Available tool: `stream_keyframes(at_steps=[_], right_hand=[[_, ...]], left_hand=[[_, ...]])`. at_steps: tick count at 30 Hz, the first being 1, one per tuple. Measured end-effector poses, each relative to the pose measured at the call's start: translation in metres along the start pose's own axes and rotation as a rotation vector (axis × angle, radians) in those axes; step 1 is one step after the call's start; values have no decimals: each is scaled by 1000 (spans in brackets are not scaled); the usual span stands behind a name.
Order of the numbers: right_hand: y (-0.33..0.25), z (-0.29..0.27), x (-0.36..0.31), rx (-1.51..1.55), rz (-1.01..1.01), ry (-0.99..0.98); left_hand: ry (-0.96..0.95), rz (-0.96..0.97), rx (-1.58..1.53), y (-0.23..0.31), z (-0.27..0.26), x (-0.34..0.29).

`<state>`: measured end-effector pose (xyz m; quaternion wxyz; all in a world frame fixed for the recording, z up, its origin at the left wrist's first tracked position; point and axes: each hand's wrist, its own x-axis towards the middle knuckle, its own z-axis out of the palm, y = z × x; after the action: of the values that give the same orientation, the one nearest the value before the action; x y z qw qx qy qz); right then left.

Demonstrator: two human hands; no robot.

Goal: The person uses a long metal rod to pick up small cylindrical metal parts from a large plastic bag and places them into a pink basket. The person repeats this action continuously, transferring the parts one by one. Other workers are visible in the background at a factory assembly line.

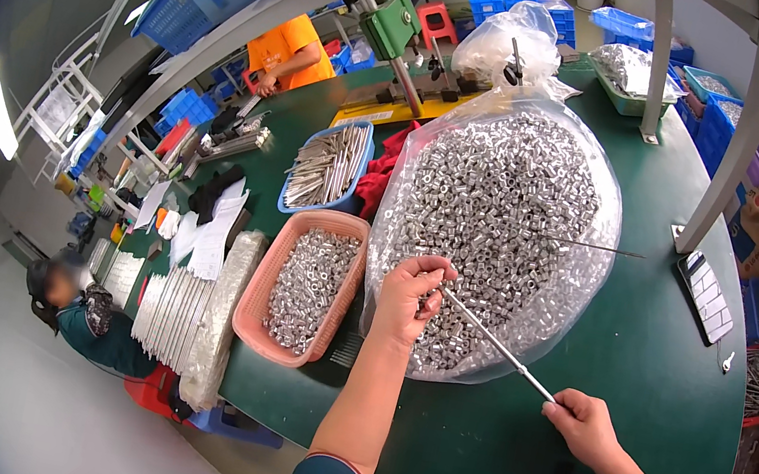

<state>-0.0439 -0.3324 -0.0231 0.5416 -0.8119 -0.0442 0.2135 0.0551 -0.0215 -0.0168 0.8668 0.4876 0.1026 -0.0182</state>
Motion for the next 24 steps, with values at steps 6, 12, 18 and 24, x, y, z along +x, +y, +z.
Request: stream_keyframes(at_steps=[6,12,18,24], right_hand=[[6,4,-1,-27,-57,44],[2,4,-2,-8,-35,48],[8,2,2,57,-29,11],[13,5,3,95,-42,14]], left_hand=[[-61,-39,-267,-9,-2,2],[-203,-192,-418,-9,-14,6],[-219,-310,-524,-13,-15,10],[-183,-219,-560,-26,-9,11]])
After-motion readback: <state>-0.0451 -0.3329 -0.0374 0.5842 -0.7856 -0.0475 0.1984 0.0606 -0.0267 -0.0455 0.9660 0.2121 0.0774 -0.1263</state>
